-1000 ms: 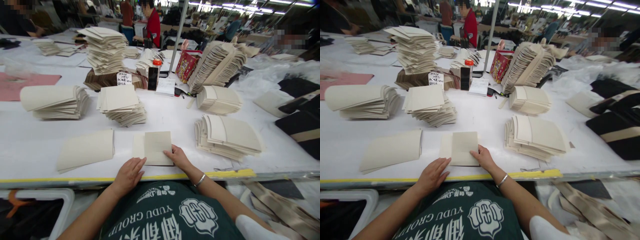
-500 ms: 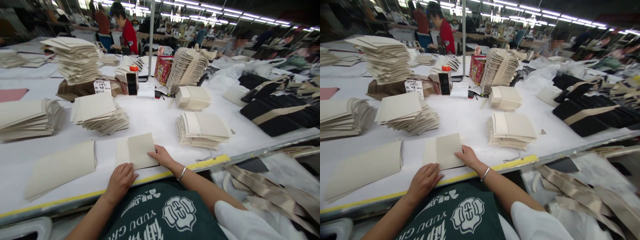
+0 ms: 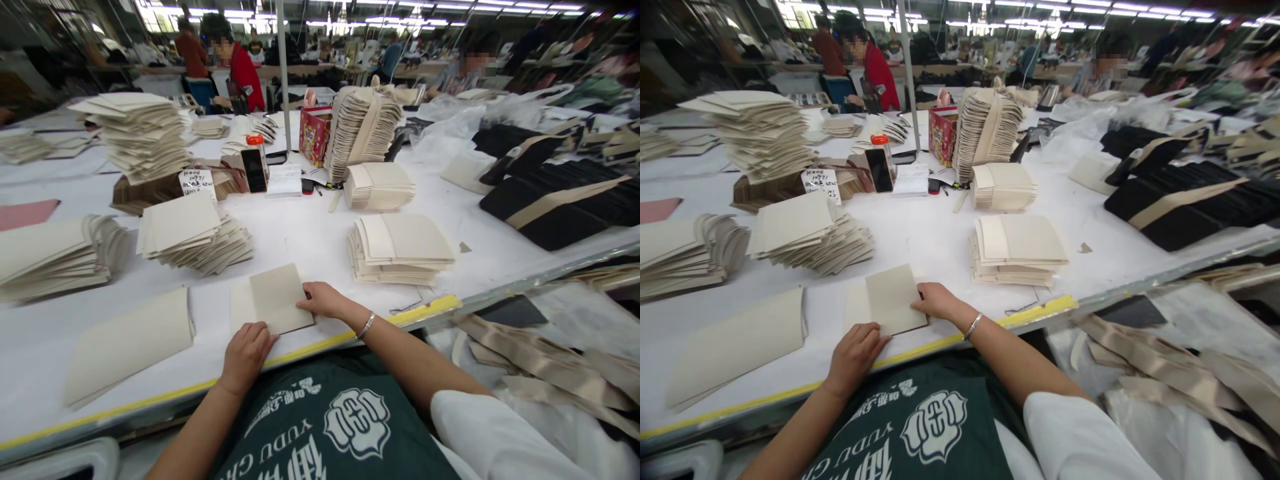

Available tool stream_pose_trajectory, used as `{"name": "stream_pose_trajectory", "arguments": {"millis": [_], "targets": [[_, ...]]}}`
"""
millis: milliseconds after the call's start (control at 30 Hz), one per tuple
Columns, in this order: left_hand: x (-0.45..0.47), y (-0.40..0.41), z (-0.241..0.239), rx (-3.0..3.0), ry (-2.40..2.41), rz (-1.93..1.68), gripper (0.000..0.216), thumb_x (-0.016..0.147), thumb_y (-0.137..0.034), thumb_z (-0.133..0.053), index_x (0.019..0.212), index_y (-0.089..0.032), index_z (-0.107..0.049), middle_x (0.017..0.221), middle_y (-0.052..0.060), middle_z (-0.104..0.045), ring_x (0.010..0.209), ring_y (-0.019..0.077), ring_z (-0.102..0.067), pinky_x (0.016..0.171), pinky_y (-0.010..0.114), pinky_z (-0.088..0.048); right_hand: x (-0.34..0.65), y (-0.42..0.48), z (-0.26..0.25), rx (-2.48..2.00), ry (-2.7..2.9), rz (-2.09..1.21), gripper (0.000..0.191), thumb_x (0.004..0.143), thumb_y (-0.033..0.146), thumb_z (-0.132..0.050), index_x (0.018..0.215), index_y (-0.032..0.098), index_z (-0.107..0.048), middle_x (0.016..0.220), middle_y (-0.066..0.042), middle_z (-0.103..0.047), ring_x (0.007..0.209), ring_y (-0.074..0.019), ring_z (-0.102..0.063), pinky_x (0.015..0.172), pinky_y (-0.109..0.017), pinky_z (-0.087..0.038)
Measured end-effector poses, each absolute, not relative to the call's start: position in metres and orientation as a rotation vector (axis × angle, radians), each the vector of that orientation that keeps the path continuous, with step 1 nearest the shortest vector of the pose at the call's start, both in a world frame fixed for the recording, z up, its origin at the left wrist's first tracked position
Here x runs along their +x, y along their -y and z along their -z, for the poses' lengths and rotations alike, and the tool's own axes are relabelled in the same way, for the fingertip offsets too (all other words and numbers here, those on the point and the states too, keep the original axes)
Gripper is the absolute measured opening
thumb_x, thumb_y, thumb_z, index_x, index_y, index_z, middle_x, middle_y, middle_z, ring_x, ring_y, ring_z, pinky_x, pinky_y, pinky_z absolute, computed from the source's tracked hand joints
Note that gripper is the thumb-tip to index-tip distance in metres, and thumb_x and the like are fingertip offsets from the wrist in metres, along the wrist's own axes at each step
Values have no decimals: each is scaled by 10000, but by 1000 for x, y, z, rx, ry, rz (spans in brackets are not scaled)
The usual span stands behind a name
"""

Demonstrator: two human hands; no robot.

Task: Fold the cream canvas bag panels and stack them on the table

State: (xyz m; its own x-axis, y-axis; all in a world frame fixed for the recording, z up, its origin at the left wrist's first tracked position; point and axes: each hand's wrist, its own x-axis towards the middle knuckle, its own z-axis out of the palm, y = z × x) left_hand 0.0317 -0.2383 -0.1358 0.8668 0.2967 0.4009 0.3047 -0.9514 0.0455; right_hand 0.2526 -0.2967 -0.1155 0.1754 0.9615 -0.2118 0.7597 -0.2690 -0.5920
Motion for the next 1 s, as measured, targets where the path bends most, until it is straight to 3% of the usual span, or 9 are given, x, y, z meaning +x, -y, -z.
{"name": "stream_pose_trajectory", "arguments": {"millis": [300,567,733,833,1000], "targets": [[33,242,138,-2983,571,585,201,838,-275,-429,685,-162,-495,785,44,-544,708,158,-459,683,298,-394,255,294,119,-2165,1610,-826,204,694,345,-553,758,152,-561,699,-11,-583,598,-115,-476,489,-205,-263],[47,241,131,-2877,534,483,287,826,-371,-422,640,-166,-495,678,47,-504,658,179,-454,586,299,-361,252,298,131,-2188,1685,-647,231,725,396,-533,796,177,-535,739,-6,-584,633,-125,-500,490,-213,-247],[56,243,141,-2999,272,598,143,836,-242,-435,882,-158,-542,877,61,-560,761,166,-481,684,297,-383,249,301,130,-2234,1712,-611,256,754,421,-497,850,186,-530,766,-18,-598,660,-138,-516,510,-222,-254],[61,243,145,-3063,103,547,225,842,-164,-397,1039,-148,-504,928,76,-560,786,176,-478,686,305,-393,248,302,128,-2248,1723,-595,262,762,426,-480,865,189,-527,770,-25,-606,668,-147,-527,515,-226,-265],[68,241,140,-3095,17,456,244,840,-137,-366,1026,-152,-524,910,82,-562,768,181,-472,657,309,-402,247,302,124,-2278,1748,-599,262,769,415,-470,884,187,-530,790,-39,-618,691,-162,-547,530,-232,-292]]}}
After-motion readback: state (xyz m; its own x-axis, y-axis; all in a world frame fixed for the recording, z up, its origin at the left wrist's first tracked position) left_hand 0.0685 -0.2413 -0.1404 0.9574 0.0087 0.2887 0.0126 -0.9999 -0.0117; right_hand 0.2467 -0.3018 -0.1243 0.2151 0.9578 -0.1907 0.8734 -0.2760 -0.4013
